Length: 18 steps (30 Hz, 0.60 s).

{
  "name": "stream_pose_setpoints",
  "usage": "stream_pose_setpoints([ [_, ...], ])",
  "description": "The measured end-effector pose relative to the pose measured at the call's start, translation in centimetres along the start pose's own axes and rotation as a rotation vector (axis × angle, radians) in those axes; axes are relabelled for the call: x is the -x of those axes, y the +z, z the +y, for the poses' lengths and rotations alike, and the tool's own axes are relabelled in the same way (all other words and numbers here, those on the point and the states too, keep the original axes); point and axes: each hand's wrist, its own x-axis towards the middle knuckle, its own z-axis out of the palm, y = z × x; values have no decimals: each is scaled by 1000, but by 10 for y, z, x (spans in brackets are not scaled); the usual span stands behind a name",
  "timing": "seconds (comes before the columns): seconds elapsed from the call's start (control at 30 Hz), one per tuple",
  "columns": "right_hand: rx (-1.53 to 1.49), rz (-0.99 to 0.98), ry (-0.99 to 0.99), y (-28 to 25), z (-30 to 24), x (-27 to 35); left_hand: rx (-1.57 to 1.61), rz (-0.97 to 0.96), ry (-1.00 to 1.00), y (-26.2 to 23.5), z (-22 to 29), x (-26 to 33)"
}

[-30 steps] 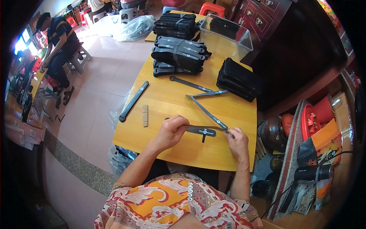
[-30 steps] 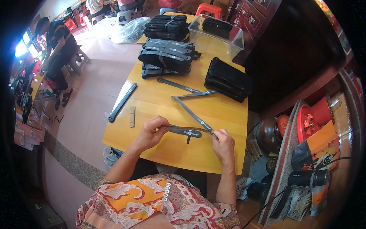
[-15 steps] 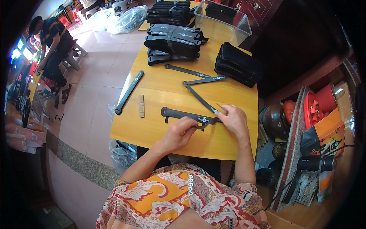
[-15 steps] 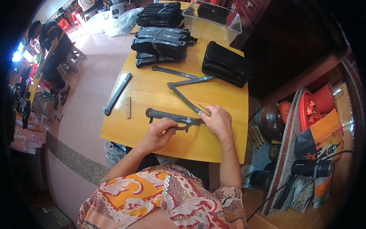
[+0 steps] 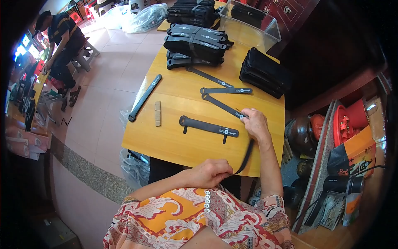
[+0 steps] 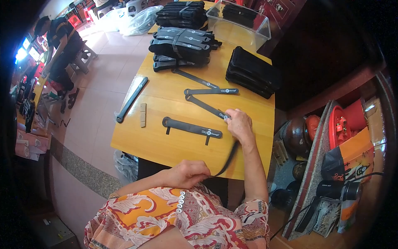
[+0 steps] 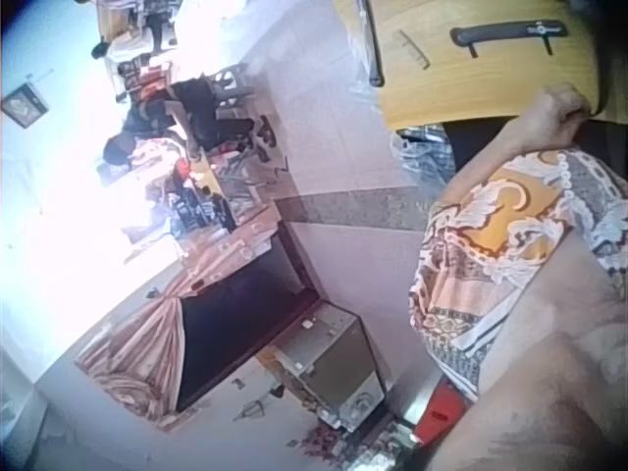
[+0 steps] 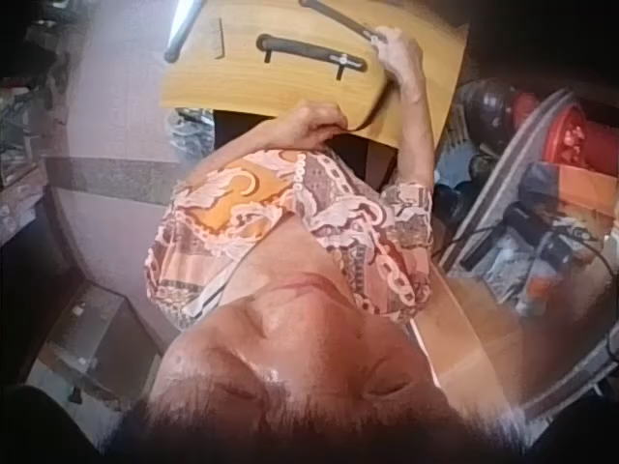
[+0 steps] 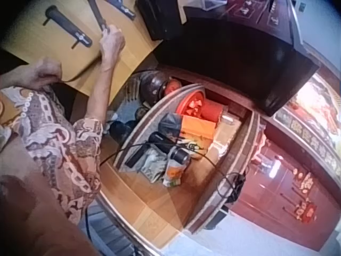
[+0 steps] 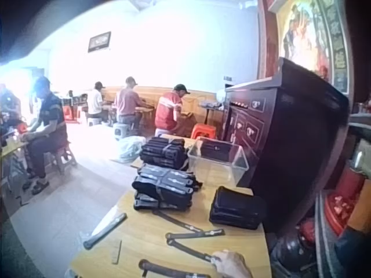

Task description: Assembling black straps by inserting and securing small pins or fasteners.

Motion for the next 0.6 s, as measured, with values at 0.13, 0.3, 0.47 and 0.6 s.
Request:
stream_pose_setpoints([
  [0.13,124,171,15,-12,-8,12,-28,-1,9,-11,12,3],
  [0.3,-220,78,-340,-39,-45,60,-171,203,-17,-30,8,13],
  [0.47,-323,-237,-388,-29,-48,90,-241,496,-151,-53,1,21],
  [0.6,-409,-173,-159,-21,-32,99,-139,638,-265,-66,-14,38],
])
